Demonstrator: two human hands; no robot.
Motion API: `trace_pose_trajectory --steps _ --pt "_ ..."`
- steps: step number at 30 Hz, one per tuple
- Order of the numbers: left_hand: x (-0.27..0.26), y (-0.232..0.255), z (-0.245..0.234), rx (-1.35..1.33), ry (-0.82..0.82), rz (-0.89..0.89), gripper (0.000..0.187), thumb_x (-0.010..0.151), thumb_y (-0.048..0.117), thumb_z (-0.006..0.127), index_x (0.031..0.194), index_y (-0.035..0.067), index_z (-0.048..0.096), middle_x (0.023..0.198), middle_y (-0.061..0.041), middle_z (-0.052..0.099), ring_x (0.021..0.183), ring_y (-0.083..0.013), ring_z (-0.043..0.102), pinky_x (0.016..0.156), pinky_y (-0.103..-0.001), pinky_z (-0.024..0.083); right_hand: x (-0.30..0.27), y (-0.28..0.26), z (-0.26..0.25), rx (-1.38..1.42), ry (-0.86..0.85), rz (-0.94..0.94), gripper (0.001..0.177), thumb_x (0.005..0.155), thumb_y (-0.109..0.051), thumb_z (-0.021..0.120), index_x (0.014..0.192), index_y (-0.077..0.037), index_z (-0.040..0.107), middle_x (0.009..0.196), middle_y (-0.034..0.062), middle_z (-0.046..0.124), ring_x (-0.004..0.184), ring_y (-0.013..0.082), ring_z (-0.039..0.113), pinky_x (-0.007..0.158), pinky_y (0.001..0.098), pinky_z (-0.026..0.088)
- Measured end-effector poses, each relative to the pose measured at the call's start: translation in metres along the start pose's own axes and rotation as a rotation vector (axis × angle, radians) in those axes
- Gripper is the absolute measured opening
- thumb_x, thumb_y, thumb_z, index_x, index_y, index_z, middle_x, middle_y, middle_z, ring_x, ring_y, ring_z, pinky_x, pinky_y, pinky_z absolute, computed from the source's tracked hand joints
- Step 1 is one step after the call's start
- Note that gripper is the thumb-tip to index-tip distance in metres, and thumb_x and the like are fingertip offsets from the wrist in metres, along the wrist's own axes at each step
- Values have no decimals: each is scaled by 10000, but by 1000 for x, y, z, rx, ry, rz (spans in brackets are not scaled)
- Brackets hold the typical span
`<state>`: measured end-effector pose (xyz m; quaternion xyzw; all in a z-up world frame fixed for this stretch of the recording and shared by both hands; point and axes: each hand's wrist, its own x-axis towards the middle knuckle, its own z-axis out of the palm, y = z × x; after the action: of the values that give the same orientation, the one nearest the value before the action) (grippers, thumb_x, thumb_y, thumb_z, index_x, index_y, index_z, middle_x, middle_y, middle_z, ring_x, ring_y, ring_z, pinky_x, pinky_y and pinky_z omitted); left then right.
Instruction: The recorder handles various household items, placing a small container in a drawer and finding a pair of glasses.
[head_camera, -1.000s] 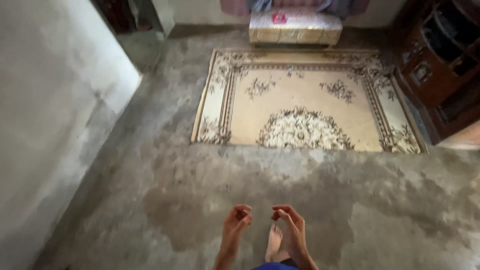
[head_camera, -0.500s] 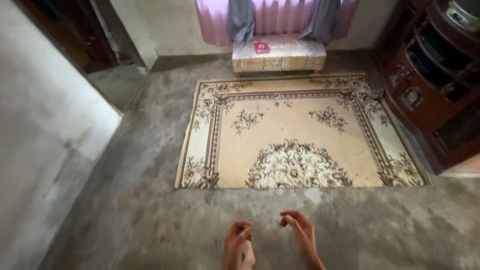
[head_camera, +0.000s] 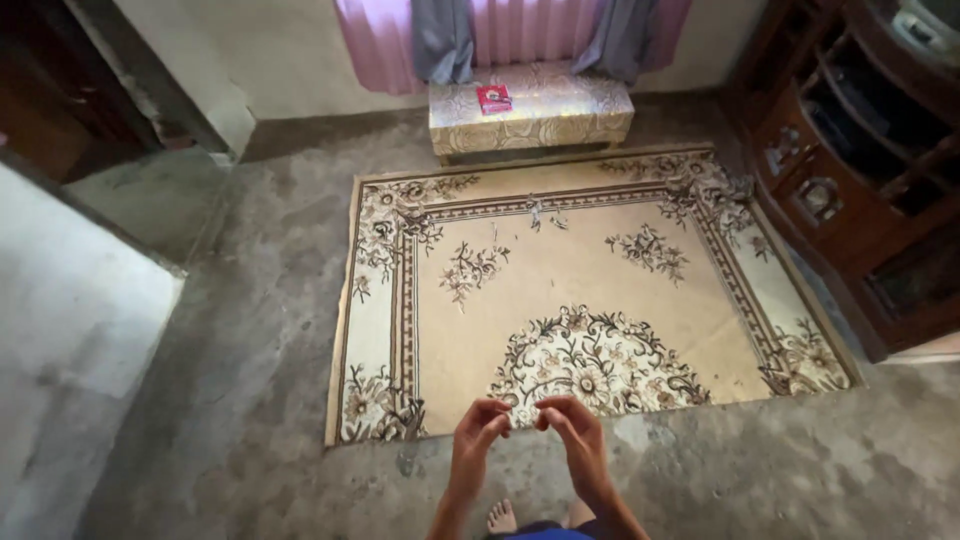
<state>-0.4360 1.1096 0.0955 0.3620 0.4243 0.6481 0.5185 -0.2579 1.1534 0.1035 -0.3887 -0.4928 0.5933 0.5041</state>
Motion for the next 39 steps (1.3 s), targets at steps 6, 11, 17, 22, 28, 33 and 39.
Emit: trace_pose_trajectory --steps 6,11,17,22,28,33,39 --pt "110 -9 9 -30 47 -85 193 935 122 638 1079 -1 673 912 -46 665 837 -132 614 769 -294 498 110 20 -12 43 8 37 225 945 -139 639 1021 43 747 837 76 712 820 156 659 801 303 512" --pt "201 -19 37 9 147 -33 188 945 128 622 1065 -12 660 923 -47 647 853 -132 600 797 -296 491 218 23 -38 50 -40 56 241 960 -160 631 1021 43 747 807 75 708 800 156 653 791 302 511" --pt "330 -14 97 -43 175 -27 204 941 135 621 1078 -14 642 893 -51 614 838 -141 584 794 -304 485 369 -1 -97 -13 -95 64 233 962 -162 633 1029 28 752 819 70 718 810 145 656 792 294 521" --pt "406 -33 116 -47 165 25 211 956 135 622 1099 -20 633 893 -49 594 846 -137 570 810 -292 467 472 -9 -144 -153 -73 76 234 957 -167 629 1044 6 761 818 67 741 798 142 673 778 289 530" --pt "491 -47 116 -32 172 -41 190 953 126 622 1079 -14 644 884 -46 600 844 -138 577 811 -290 477 554 -12 -149 -90 43 24 235 972 -157 615 1053 27 737 846 74 723 824 141 662 805 290 520" --pt "582 -57 108 -57 184 -69 178 931 108 627 1069 -3 648 904 -47 625 857 -134 592 811 -279 477 625 4 -134 -89 19 74 228 964 -152 625 1034 30 743 825 73 714 812 143 665 806 292 525" --pt "700 -38 93 -95 139 -53 188 935 107 629 1091 5 646 916 -43 620 865 -128 585 813 -278 465 719 -2 -100 -90 -8 100 213 965 -141 627 1045 20 739 825 67 714 809 136 657 791 283 519"
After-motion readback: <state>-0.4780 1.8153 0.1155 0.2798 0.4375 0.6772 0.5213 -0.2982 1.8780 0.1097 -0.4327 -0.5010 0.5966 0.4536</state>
